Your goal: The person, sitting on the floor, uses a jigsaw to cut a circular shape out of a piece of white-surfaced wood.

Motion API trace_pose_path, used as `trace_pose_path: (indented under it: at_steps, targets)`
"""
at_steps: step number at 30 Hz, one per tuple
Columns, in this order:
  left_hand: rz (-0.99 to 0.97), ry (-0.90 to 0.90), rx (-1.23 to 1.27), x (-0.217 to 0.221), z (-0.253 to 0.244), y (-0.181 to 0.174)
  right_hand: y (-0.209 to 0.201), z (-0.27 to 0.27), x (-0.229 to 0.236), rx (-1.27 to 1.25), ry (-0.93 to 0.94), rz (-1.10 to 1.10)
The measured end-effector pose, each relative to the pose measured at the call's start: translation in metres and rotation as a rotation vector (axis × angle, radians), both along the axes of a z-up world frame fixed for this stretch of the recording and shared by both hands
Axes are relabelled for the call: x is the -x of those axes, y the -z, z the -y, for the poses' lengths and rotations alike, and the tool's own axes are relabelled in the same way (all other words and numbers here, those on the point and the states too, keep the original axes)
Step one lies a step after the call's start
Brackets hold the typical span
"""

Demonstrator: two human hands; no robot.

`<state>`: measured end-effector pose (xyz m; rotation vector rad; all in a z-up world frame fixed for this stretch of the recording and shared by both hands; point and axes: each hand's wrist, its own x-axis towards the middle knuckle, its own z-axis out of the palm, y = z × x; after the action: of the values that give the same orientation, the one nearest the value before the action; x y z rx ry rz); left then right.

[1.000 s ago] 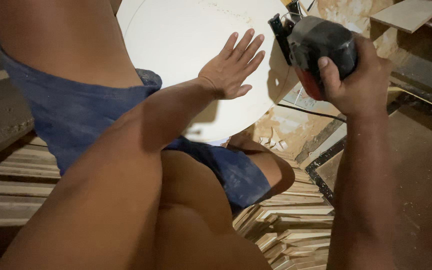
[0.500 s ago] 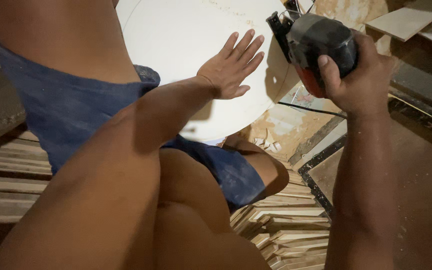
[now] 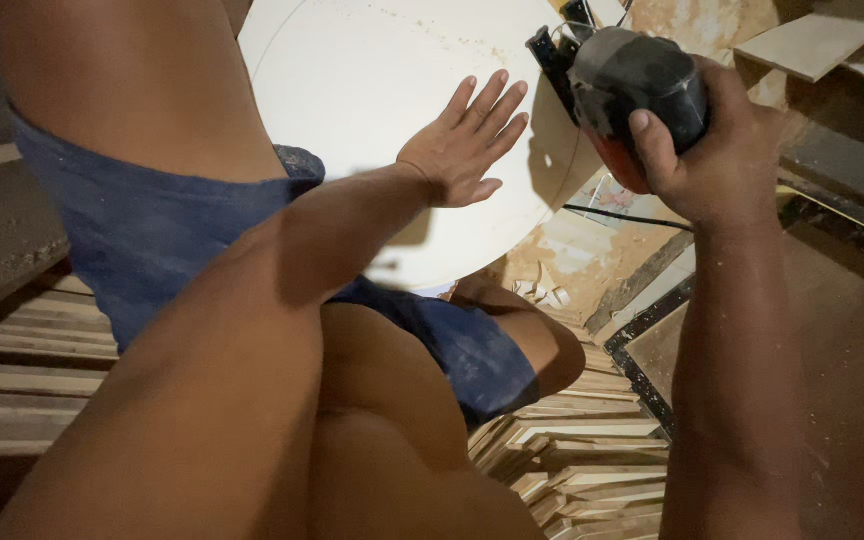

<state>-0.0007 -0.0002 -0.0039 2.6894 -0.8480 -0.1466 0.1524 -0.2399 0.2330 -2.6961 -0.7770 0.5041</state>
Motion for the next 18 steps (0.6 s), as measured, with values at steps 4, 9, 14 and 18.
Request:
trace_pose_path:
  at_steps: [4, 9, 14, 18]
  targets:
    - [0.035, -0.008, -0.025, 0.0, -0.002, -0.002, 0.003, 0.003, -0.002, 0.026, -0.022, 0.026]
    - [0.0, -0.003, -0.014, 0.0, 0.0, 0.001, -0.003, -0.006, -0.007, 0.027, -0.022, 0.01]
    - [0.064, -0.014, -0.038, 0.0, -0.003, -0.003, -0.002, -0.004, -0.014, 0.069, -0.105, 0.074]
    - [0.054, -0.021, -0.064, 0.0, -0.001, -0.001, 0.001, -0.005, -0.017, 0.063, -0.131, 0.08]
